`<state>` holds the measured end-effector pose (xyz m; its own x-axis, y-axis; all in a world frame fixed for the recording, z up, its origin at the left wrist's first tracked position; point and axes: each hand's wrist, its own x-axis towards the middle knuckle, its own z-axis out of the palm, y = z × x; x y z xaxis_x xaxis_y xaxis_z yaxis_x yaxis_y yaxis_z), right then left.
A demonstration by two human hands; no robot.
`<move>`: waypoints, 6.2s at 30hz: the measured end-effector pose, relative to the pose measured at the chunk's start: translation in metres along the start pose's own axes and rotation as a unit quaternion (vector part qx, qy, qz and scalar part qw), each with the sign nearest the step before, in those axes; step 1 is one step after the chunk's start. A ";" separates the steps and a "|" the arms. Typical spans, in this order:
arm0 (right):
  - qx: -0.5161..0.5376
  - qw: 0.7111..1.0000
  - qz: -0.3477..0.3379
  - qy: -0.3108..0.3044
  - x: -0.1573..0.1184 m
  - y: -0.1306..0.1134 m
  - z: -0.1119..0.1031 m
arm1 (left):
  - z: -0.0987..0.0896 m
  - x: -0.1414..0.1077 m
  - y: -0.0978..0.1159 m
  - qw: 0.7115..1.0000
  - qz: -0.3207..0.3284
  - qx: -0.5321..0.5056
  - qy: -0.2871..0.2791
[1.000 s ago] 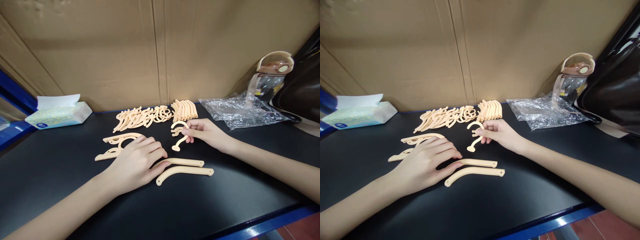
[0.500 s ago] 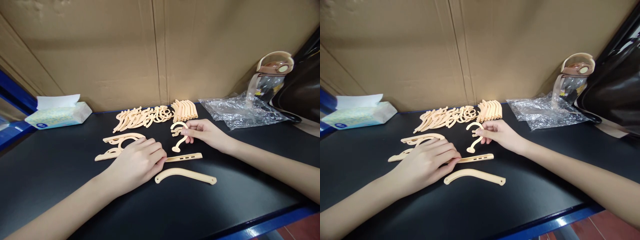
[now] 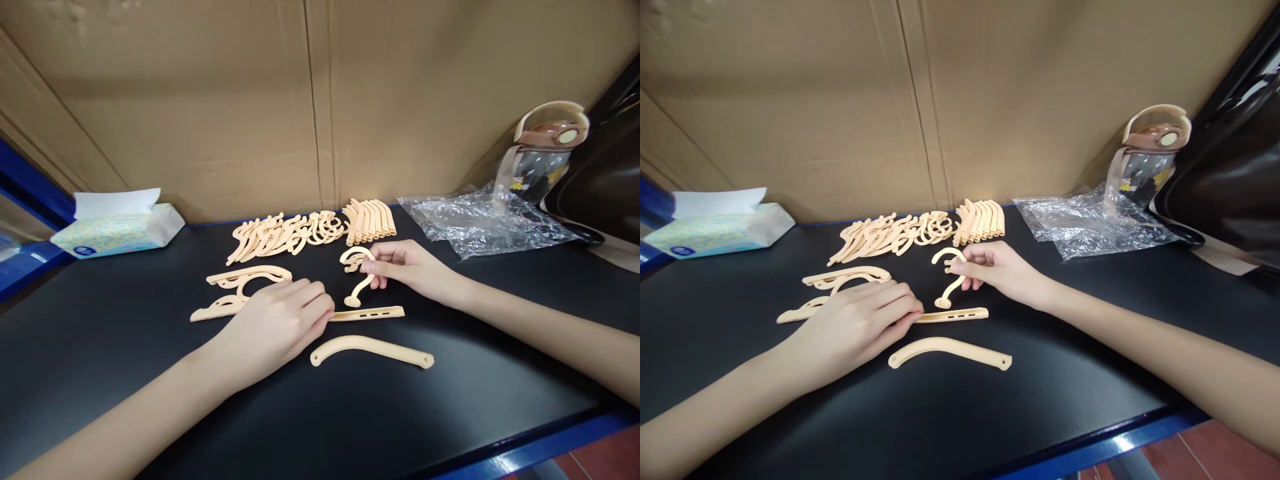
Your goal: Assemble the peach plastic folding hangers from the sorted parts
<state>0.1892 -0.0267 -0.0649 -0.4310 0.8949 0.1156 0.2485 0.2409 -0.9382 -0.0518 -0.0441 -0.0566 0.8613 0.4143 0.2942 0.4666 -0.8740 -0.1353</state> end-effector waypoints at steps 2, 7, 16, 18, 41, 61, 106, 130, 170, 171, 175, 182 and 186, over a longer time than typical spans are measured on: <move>0.000 1.000 0.000 -0.005 0.000 0.000 0.000 | -0.001 0.000 0.000 1.000 -0.003 0.002 -0.007; -0.001 1.000 0.005 -0.024 0.000 -0.001 0.002 | -0.003 0.000 0.000 1.000 -0.001 -0.003 -0.025; -0.009 1.000 0.001 -0.029 0.000 -0.002 0.002 | -0.004 -0.001 0.001 0.999 -0.005 -0.006 -0.032; -0.007 0.999 -0.001 -0.032 0.000 0.000 0.001 | -0.003 0.000 0.001 0.999 -0.006 -0.006 -0.033; 0.003 1.000 0.000 -0.012 -0.001 -0.001 0.001 | -0.001 -0.001 0.002 1.000 -0.004 0.009 -0.025; -0.006 1.000 -0.011 0.021 -0.002 -0.001 -0.001 | -0.004 -0.002 0.001 0.998 -0.039 0.000 -0.057; 0.028 0.999 -0.012 0.031 -0.002 -0.004 0.001 | -0.004 -0.002 0.000 0.996 -0.065 -0.042 -0.048; 0.022 0.999 -0.011 0.021 -0.001 -0.002 0.002 | -0.011 -0.002 0.005 0.972 -0.085 -0.213 0.049; -0.003 0.999 0.015 -0.045 -0.002 0.000 0.002 | -0.013 -0.004 0.007 0.975 -0.064 -0.184 0.106; -0.003 0.999 0.016 -0.045 -0.002 0.000 0.002 | -0.014 -0.004 0.007 0.975 -0.065 -0.185 0.105; -0.003 0.999 0.013 -0.049 -0.002 0.002 0.002 | -0.014 -0.004 0.009 0.973 -0.079 -0.193 0.101; 0.000 0.998 0.023 -0.053 -0.002 0.000 0.002 | -0.015 -0.004 0.009 0.974 -0.073 -0.194 0.087; 0.007 0.998 0.024 -0.064 -0.003 0.000 0.002 | -0.013 -0.005 0.007 0.977 -0.059 -0.188 0.083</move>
<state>0.1884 -0.0298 -0.0661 -0.5269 0.8495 0.0280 0.2596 0.1922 -0.9464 -0.0555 -0.0558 -0.0471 0.7472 0.4979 0.4402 0.4266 -0.8672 0.2567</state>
